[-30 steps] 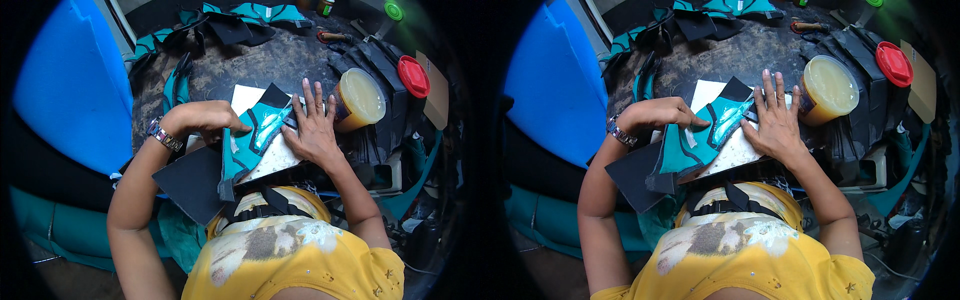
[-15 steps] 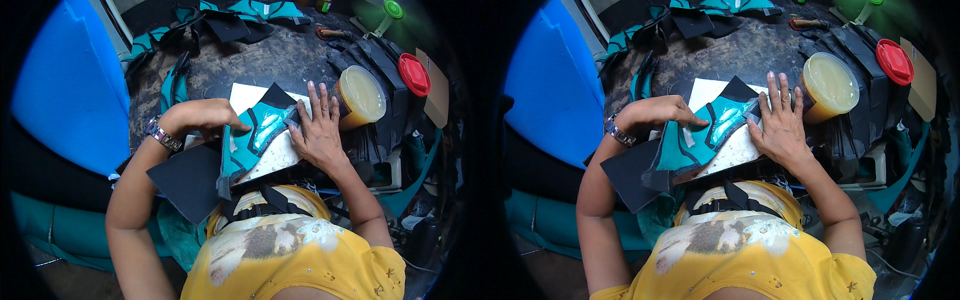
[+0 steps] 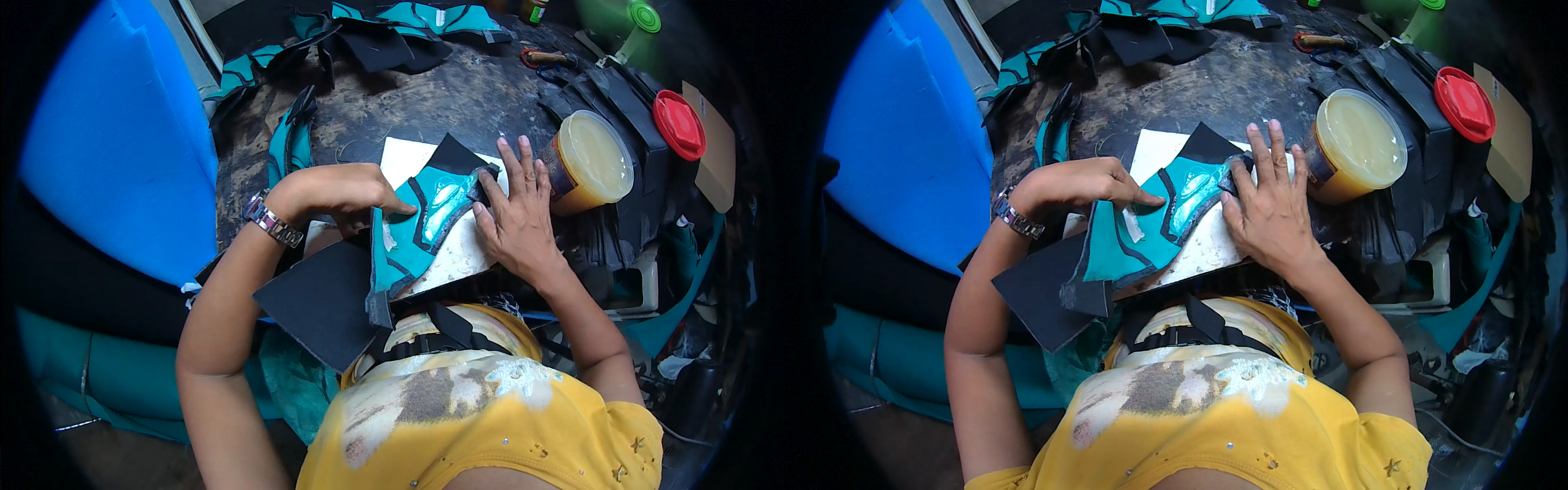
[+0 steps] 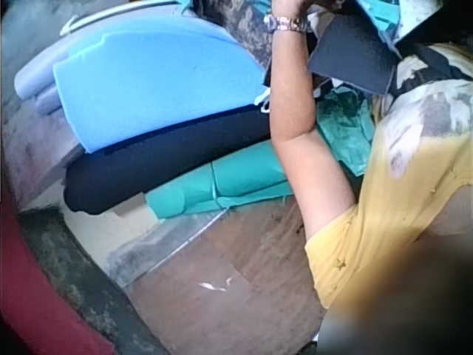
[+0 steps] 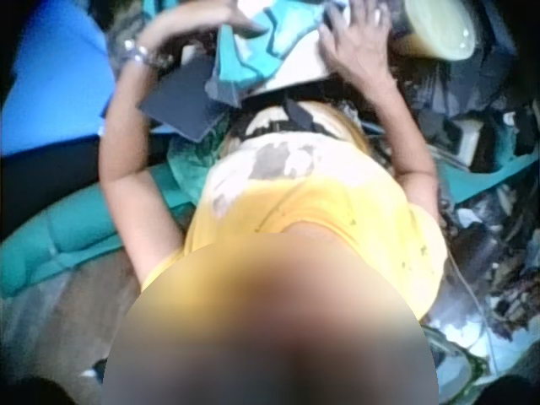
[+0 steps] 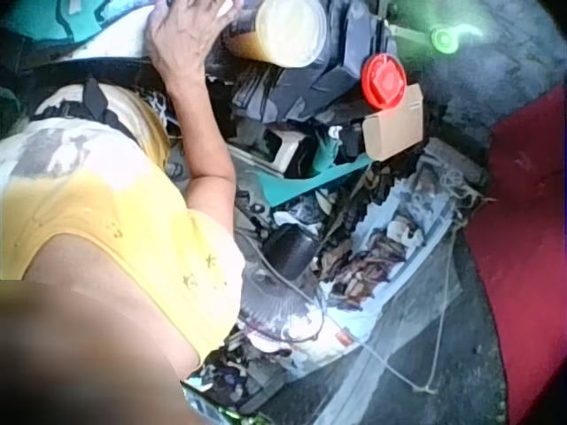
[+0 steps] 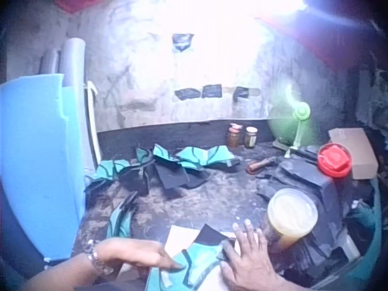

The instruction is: The person repeatedly applies a viscous substance from a container onto teal and black fabric pieces using their fingers, then presses the pieces together on a white board. They handle multiple fabric pieces one at a time, smoothing and aligning them before setting them aside.

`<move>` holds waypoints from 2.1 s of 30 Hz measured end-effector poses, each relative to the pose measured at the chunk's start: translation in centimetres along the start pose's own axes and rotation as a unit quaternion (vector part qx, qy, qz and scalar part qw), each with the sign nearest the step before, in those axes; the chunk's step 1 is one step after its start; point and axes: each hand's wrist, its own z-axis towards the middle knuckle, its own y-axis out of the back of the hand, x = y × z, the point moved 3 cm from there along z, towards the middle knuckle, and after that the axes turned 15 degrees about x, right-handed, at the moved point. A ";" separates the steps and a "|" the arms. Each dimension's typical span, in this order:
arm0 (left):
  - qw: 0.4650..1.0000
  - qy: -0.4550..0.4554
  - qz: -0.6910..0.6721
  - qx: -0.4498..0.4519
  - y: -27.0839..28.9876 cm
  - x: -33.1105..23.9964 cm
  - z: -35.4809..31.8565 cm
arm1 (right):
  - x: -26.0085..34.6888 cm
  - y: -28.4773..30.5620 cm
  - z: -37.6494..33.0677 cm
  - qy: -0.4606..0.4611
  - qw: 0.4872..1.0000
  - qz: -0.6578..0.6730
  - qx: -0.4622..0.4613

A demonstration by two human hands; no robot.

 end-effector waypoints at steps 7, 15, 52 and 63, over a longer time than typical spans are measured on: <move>0.999 -0.018 0.020 0.041 0.3 2.0 1.3 | -1.7 0.4 1.7 0.055 0.997 -0.048 0.031; 0.993 -0.102 -0.031 0.051 -0.7 3.0 0.8 | -0.7 -1.4 0.5 0.206 0.977 0.017 0.053; 0.909 -0.237 0.215 -0.267 -1.0 -0.4 1.5 | 3.6 0.1 -1.9 0.159 0.986 0.048 -0.012; 0.873 -0.311 0.156 -0.341 -3.1 0.3 2.7 | 2.5 -1.1 -0.1 0.082 0.996 -0.008 0.014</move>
